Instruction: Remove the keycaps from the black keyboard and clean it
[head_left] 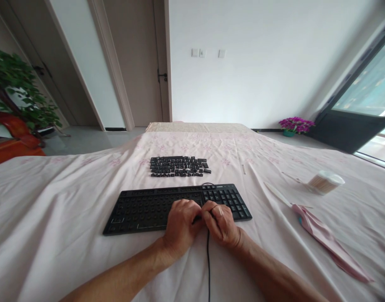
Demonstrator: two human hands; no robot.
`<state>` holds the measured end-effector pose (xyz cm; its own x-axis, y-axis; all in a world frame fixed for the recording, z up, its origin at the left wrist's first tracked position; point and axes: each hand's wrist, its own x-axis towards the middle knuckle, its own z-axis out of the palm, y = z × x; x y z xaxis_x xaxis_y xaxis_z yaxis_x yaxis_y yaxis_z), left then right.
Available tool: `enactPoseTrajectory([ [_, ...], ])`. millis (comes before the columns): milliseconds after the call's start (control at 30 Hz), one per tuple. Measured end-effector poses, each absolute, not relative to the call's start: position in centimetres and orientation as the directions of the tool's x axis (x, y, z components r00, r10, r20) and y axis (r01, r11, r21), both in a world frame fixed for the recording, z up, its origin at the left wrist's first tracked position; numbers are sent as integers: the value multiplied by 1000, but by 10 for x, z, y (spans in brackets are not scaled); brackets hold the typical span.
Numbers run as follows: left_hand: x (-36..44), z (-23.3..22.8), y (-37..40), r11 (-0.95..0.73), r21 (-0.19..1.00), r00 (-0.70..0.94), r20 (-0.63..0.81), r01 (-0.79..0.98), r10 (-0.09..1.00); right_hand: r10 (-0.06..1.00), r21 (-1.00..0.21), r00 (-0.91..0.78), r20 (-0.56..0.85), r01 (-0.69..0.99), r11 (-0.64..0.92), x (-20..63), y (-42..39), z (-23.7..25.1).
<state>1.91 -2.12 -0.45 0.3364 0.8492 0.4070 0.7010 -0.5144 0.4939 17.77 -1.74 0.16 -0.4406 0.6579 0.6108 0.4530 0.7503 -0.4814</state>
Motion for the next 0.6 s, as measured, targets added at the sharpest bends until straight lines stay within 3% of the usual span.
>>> enactPoseTrajectory([
  [233,19,-4,-25,-512,594,312,411,621,856,635,-530,-339,694,356,770,177,-17,2],
  [400,15,0,-22,-471,692,313,352,548,882,531,-439,-356,769,308,844,173,-12,-3],
  [600,10,10,-9,-365,823,314,241,435,918,438,-293,-490,754,346,891,177,-7,2],
])
